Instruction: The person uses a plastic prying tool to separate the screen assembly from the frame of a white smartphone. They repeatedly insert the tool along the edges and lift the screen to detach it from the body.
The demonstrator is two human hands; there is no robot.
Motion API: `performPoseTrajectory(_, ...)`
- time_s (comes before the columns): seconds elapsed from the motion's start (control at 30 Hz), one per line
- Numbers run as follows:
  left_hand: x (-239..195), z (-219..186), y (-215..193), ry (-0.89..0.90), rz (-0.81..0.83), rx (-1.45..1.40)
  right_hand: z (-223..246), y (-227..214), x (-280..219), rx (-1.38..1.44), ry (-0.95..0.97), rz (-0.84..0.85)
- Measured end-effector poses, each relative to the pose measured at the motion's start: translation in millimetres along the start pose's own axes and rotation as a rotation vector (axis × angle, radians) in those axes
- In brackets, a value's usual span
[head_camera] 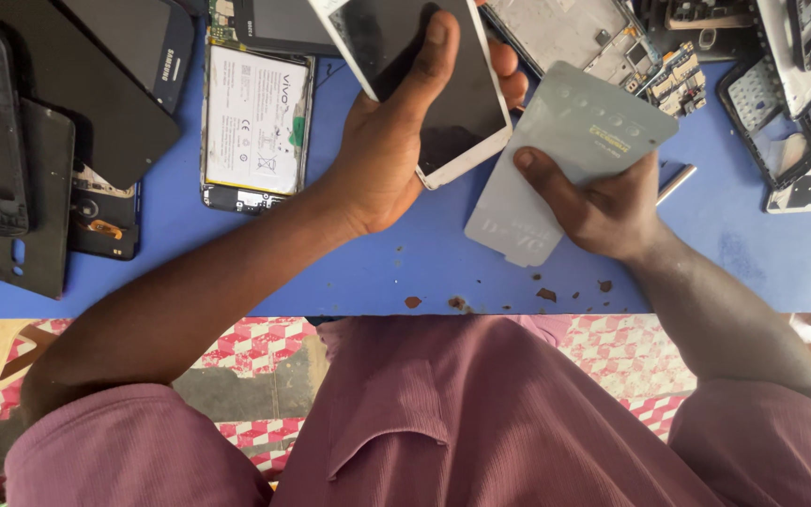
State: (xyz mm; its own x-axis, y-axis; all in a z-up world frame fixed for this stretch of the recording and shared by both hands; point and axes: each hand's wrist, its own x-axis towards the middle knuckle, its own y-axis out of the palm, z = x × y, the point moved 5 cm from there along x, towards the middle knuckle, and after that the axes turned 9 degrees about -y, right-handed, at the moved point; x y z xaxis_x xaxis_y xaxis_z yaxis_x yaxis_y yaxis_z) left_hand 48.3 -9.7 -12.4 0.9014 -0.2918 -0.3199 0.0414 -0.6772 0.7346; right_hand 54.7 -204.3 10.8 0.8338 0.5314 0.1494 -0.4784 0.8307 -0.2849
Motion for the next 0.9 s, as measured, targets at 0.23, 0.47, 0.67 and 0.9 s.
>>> performPoseTrajectory(0.23,-2,10,-5,-0.013,0.060,-0.051,7,-3,6,-0.440,-0.060,0.234)
performPoseTrajectory(0.47,3,27,-16,0.002,0.006,0.331,16,-6,10,-0.372,-0.106,0.247)
performPoseTrajectory(0.67,-2,31,-14,-0.179,-0.009,0.322,16,-11,11,-0.403,-0.043,0.182)
performPoseTrajectory(0.9,-3,20,0,-0.013,0.090,0.341,30,-17,17,-0.352,-0.199,0.187)
